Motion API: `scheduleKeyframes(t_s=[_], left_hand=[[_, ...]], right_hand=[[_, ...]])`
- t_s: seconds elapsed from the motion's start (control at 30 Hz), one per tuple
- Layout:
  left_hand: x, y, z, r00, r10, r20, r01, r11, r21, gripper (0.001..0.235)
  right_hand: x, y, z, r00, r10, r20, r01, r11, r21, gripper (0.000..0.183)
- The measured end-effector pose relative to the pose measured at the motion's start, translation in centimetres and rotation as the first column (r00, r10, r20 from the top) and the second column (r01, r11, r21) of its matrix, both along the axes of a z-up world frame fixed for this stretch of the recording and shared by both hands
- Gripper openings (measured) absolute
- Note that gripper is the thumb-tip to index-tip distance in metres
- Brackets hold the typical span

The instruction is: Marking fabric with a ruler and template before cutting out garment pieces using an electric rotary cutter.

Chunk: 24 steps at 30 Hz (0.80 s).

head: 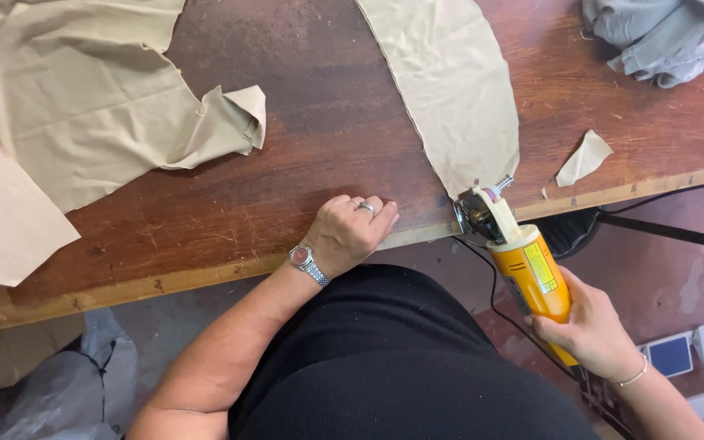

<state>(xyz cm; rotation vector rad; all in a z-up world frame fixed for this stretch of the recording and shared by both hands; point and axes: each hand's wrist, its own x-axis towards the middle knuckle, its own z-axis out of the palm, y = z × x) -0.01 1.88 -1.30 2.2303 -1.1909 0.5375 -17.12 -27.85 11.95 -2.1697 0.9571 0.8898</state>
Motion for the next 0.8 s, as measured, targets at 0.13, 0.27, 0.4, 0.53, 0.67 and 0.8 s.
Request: scheduleKeyframes(t_s=[0.13, 0.27, 0.4, 0.53, 0.67, 0.8], left_hand=[[0.0, -0.1, 0.1, 1.0, 0.007, 0.01, -0.007, 1.0, 0.004, 0.018], [0.1, -0.1, 0.1, 1.0, 0.0, -0.002, 0.0, 1.0, 0.004, 0.021], [0.1, -0.1, 0.0, 1.0, -0.003, -0.007, 0.003, 1.0, 0.006, 0.022], [0.1, -0.1, 0.0, 1.0, 0.014, 0.013, -0.014, 1.0, 0.015, 0.021], [0.2, -0.1, 0.2, 1.0, 0.009, -0.011, -0.009, 1.0, 0.014, 0.024], [0.1, -0.1, 0.1, 1.0, 0.007, -0.022, -0.006, 1.0, 0.011, 0.023]], right_hand=[[0.2, 0.0, -0.4, 1.0, -0.011, 0.005, 0.011, 1.0, 0.028, 0.07], [0.3, -0.2, -0.8, 0.999, 0.025, 0.043, -0.025, 1.0, 0.001, 0.066], [0.9, 0.2, -0.6, 0.999, 0.008, 0.048, -0.008, 1.0, 0.006, 0.064], [1.5, 0.8, -0.2, 0.997, -0.05, 0.051, 0.048, 0.998, 0.046, 0.067], [1.8, 0.8, -0.2, 1.0, -0.011, 0.027, 0.01, 1.0, 0.015, 0.069], [2.0, 0.9, -0.3, 1.0, -0.007, 0.024, 0.007, 1.0, 0.02, 0.069]])
